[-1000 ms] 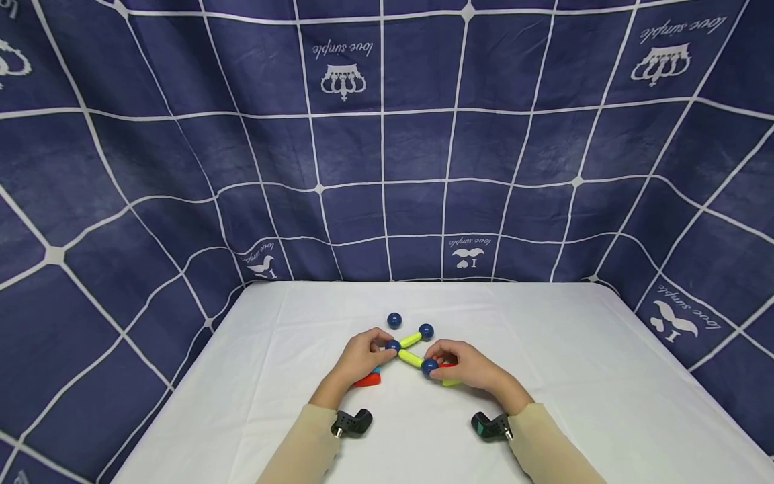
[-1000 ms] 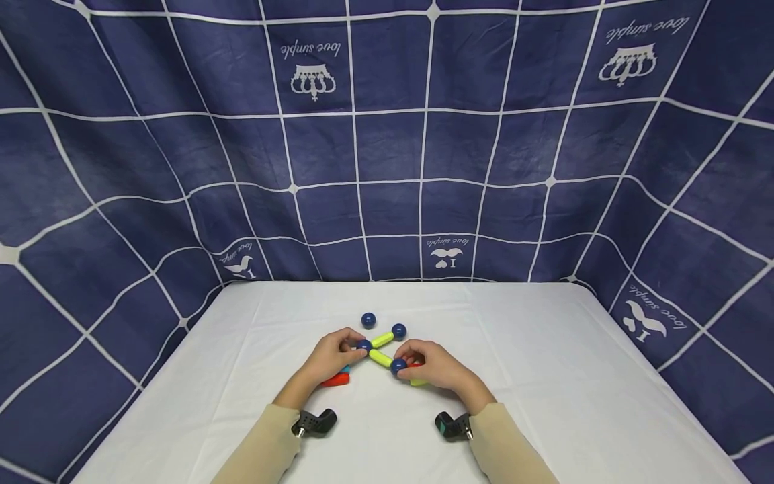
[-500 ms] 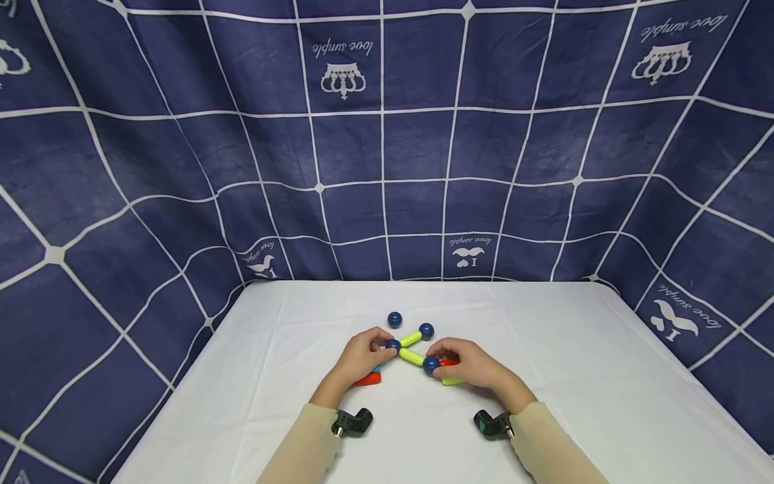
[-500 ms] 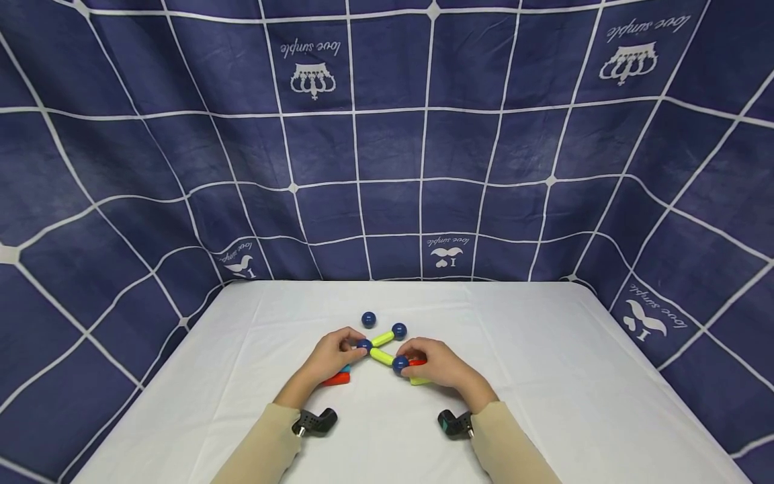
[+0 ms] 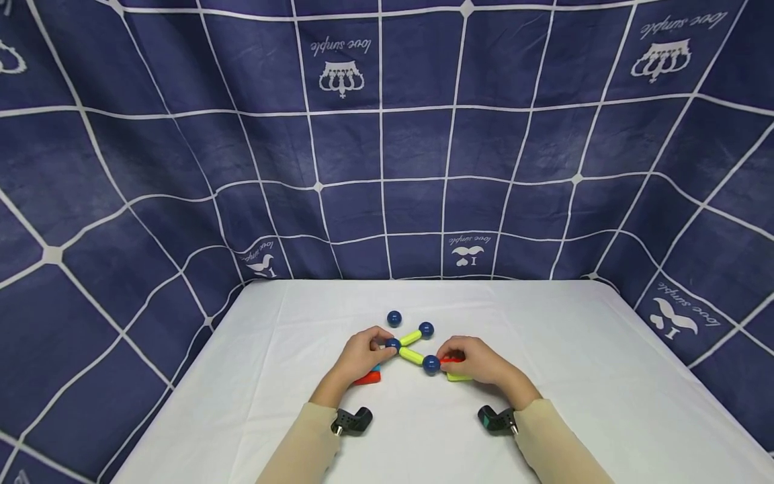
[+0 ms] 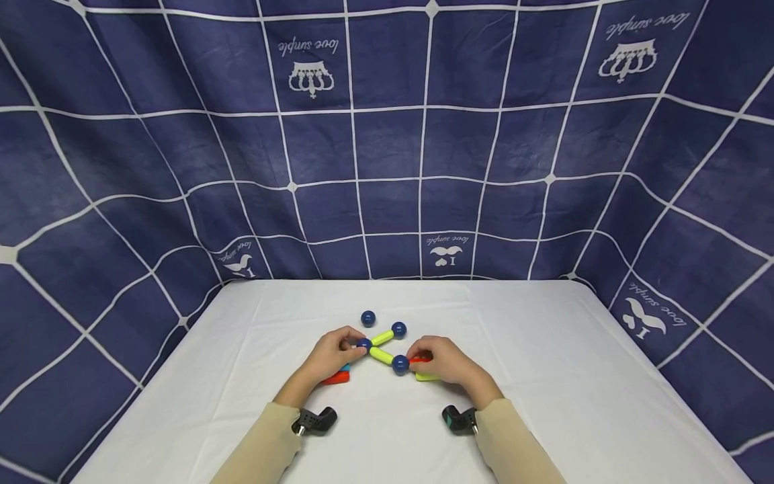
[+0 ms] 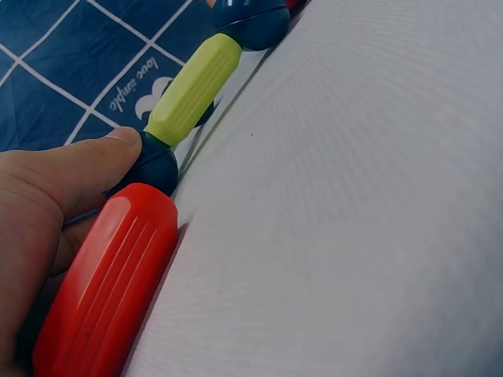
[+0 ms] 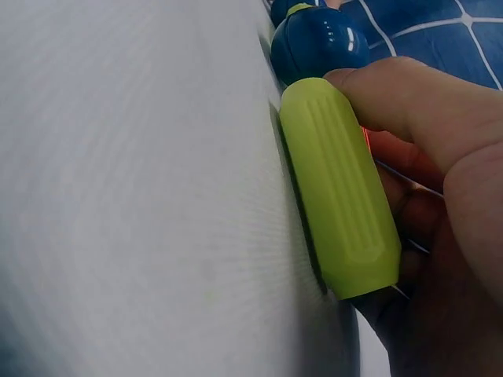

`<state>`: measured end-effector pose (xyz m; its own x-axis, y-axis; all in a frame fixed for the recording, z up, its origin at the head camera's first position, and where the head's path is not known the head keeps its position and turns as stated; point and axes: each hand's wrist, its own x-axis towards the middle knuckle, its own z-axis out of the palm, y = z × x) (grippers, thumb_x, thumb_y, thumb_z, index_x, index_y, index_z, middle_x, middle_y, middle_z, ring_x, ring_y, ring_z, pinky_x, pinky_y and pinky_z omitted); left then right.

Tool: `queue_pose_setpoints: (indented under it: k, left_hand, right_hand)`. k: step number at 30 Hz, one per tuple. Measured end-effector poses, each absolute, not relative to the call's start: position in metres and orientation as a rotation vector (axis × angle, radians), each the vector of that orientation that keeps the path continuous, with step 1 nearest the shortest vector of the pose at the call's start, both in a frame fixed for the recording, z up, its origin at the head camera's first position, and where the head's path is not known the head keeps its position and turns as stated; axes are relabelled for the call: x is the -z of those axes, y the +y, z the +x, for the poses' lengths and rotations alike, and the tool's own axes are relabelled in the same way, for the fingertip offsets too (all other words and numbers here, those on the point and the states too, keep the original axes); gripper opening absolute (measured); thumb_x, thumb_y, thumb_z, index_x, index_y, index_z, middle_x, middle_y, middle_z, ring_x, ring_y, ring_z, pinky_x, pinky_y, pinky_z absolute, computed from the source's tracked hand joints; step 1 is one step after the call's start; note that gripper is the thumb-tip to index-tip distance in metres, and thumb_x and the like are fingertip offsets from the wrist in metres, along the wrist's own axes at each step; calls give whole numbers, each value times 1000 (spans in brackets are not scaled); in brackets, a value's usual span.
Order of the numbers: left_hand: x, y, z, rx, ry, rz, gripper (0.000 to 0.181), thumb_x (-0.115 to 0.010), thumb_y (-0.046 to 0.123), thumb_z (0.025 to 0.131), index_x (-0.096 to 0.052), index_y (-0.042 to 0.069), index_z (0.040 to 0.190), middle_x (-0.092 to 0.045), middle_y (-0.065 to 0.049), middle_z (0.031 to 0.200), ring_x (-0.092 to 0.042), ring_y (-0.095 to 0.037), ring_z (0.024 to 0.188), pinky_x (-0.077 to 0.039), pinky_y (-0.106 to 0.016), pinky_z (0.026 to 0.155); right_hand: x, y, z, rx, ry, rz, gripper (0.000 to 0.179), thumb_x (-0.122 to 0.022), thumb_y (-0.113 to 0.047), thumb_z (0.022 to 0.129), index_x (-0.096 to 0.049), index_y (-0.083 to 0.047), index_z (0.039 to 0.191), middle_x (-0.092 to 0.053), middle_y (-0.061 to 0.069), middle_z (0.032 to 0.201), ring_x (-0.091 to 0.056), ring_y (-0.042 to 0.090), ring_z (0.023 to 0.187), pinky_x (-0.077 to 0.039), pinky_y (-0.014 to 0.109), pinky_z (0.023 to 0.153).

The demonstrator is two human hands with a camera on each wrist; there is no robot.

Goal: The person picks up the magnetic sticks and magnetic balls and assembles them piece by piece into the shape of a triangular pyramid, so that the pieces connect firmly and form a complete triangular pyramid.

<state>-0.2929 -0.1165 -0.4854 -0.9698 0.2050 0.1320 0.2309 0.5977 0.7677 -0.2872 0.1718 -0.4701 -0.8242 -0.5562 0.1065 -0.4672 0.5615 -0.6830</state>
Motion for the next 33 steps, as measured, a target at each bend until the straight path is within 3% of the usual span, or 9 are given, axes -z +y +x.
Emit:
queue_pose_setpoints:
  k: [15,24,33]
  left_hand:
    - [484,-116,-294,1357,-2785,-373,26,-77,31,87,-70,22,111,-70,1,96,-50,-13,68,-38,-23,61]
    - [484,-117,-293,1355,-2788,-375,26,-77,30,88,-70,21,111,-63,3,82,-50,-13,68,-39,-23,61]
    - [486,-118,-293,1354,-2783,-366,26,-77,30,88,-70,21,112,-61,3,79,-49,-13,68,-38,-23,61]
  right_hand:
    - [469,170,-287,977,2789,-975,16,-73,-12,85,-69,-23,97,-65,-11,93,-53,7,87,-47,25,82]
    - [470,171,-286,1010,2786,-1003,9,-72,-16,90,-68,-20,96,-62,-8,89,-52,4,81,-46,23,75]
    - [467,168,-291,1264,2833,-668,8,-71,-18,92,-69,-22,99,-63,-6,86,-56,7,76,-47,22,70]
